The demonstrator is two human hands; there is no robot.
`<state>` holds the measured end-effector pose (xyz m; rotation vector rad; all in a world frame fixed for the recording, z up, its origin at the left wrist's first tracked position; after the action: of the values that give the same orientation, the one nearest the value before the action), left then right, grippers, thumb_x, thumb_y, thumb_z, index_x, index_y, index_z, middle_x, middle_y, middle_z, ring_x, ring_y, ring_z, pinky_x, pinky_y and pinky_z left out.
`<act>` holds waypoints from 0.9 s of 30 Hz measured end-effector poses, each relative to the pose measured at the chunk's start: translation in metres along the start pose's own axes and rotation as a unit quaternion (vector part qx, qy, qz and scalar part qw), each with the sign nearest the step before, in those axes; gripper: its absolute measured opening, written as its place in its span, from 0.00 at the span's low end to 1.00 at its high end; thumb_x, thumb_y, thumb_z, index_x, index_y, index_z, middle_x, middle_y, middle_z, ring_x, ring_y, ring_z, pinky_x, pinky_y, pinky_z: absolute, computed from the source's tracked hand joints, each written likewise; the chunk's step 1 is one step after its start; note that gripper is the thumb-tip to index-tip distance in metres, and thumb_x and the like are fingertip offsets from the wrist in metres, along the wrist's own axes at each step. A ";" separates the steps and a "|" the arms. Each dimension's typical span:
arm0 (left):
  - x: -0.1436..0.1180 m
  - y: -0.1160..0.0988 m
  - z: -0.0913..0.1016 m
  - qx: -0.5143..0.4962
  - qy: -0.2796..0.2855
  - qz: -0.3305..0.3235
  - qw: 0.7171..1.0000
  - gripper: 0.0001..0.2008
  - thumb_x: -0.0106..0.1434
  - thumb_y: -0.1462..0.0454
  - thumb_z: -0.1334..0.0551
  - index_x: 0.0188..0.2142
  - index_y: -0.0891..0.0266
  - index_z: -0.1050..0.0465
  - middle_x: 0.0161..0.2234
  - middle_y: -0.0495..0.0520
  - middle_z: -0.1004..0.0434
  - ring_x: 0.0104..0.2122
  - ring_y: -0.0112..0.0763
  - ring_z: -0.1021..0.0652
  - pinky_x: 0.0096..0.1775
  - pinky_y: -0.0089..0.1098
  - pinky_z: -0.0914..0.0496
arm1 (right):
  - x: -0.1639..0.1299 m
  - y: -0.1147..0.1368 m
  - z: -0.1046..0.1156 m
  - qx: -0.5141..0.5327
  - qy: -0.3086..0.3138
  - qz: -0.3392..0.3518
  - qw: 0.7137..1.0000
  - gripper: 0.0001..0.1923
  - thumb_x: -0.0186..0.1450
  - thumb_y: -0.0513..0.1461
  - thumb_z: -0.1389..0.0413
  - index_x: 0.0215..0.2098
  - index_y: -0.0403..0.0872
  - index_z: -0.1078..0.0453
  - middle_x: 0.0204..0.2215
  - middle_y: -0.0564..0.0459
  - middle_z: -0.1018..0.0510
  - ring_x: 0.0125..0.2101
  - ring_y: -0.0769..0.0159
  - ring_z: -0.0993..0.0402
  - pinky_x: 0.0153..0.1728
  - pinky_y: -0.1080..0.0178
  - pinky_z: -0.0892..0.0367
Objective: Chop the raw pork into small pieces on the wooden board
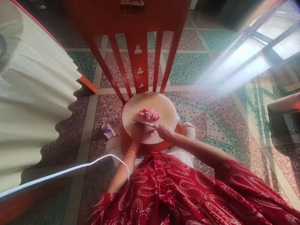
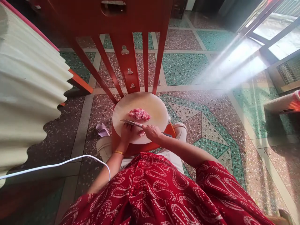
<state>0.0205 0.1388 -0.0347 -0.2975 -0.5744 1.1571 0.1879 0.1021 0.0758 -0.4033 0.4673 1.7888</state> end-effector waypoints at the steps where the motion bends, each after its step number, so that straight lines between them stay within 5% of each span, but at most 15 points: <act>1: 0.000 0.000 0.000 -0.004 0.001 -0.001 1.000 0.12 0.62 0.69 0.47 0.43 0.64 0.29 0.41 0.62 0.25 0.41 0.44 0.26 0.45 0.43 0.31 | 0.002 0.001 0.001 0.009 0.006 0.003 1.000 0.21 0.68 0.34 0.58 0.59 0.48 0.41 0.36 0.43 0.23 0.36 0.59 0.24 0.32 0.64 0.34; 5: 0.001 0.000 -0.002 -0.010 -0.006 -0.017 1.000 0.13 0.63 0.67 0.47 0.46 0.64 0.30 0.43 0.63 0.26 0.43 0.44 0.26 0.47 0.44 0.32 | 0.025 0.020 0.014 0.063 0.001 0.050 0.997 0.25 0.70 0.38 0.56 0.65 0.52 0.51 0.39 0.46 0.22 0.37 0.61 0.24 0.36 0.64 0.33; 10: 0.001 -0.001 -0.003 -0.004 -0.020 -0.023 1.000 0.12 0.65 0.66 0.47 0.45 0.64 0.29 0.40 0.62 0.25 0.42 0.43 0.26 0.47 0.44 0.32 | 0.053 0.034 0.019 0.053 0.006 0.063 0.997 0.24 0.68 0.36 0.54 0.62 0.46 0.45 0.40 0.41 0.23 0.38 0.59 0.24 0.38 0.62 0.33; 18: -0.002 -0.002 0.002 -0.064 -0.028 -0.013 0.997 0.13 0.66 0.66 0.49 0.46 0.62 0.30 0.44 0.58 0.27 0.46 0.38 0.28 0.49 0.40 0.32 | 0.013 -0.026 -0.002 0.001 0.029 -0.015 0.999 0.18 0.68 0.35 0.57 0.56 0.47 0.41 0.34 0.45 0.22 0.34 0.59 0.23 0.30 0.64 0.35; 27: 0.000 -0.001 0.000 -0.027 -0.013 -0.006 1.000 0.11 0.64 0.67 0.47 0.44 0.63 0.30 0.43 0.61 0.26 0.44 0.42 0.27 0.48 0.43 0.32 | 0.029 0.007 0.008 0.034 -0.006 0.034 0.999 0.18 0.68 0.36 0.55 0.56 0.46 0.41 0.38 0.43 0.23 0.38 0.59 0.24 0.34 0.64 0.33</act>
<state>0.0209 0.1382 -0.0345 -0.3245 -0.6305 1.1373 0.1731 0.1279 0.0689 -0.3332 0.5385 1.8345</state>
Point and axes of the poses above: each hand's wrist, its own x-axis towards the middle knuckle, its own z-axis out of the back of the hand, y = z × x, the point moved 3 cm from there along x, towards the middle knuckle
